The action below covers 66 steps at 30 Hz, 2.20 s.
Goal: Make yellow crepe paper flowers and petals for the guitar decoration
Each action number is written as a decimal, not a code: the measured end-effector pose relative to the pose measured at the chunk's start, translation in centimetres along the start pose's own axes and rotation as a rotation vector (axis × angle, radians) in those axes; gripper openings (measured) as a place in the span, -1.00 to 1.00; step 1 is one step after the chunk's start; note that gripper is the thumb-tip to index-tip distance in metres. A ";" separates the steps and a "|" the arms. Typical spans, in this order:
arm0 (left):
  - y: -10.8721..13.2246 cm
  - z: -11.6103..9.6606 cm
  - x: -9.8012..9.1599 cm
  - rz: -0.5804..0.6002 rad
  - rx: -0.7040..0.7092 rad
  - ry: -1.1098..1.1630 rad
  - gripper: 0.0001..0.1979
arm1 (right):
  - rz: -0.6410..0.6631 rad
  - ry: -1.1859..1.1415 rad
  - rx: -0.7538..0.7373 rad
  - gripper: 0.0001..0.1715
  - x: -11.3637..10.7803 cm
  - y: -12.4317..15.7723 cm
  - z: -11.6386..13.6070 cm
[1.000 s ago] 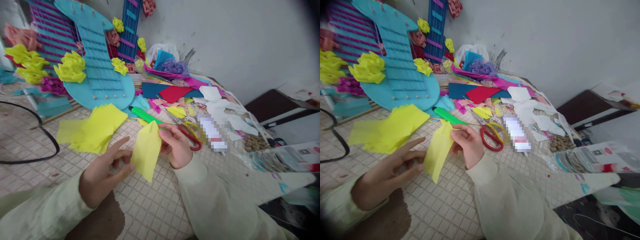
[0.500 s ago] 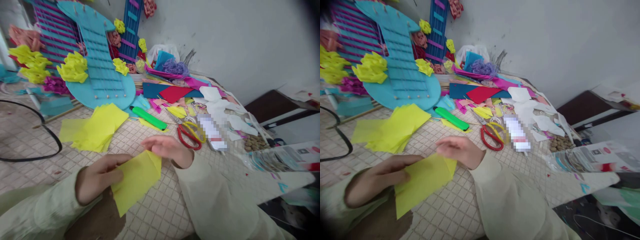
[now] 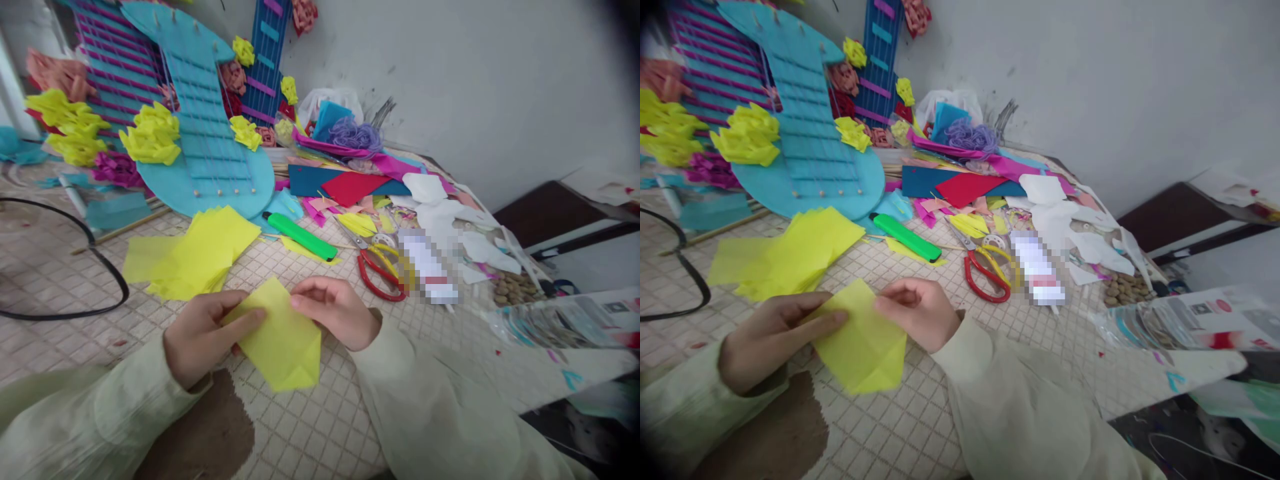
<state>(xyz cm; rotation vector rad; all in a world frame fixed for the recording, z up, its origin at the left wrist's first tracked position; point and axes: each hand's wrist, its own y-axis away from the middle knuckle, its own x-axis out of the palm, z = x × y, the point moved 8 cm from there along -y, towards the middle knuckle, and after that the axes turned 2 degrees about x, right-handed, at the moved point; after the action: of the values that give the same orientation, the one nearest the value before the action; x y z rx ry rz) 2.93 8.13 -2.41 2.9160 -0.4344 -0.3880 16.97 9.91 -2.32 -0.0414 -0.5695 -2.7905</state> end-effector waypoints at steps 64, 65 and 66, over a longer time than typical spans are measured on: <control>1.8 -2.6 2.0 -0.193 0.729 -1.000 -0.65 | 0.067 1.047 -0.648 -0.76 2.4 1.7 1.7; 1.8 -2.6 2.1 -0.196 0.726 -1.006 -0.65 | 0.063 1.055 -0.644 -0.76 2.4 1.7 1.7; 1.8 -2.7 2.1 -0.199 0.723 -1.013 -0.65 | 0.059 1.063 -0.639 -0.76 2.4 1.6 1.6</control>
<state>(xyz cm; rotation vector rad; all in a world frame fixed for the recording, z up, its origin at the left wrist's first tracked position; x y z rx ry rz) 5.13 6.14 -0.01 3.1502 -0.4512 -2.1548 15.10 8.43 0.01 1.1543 0.5545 -2.3287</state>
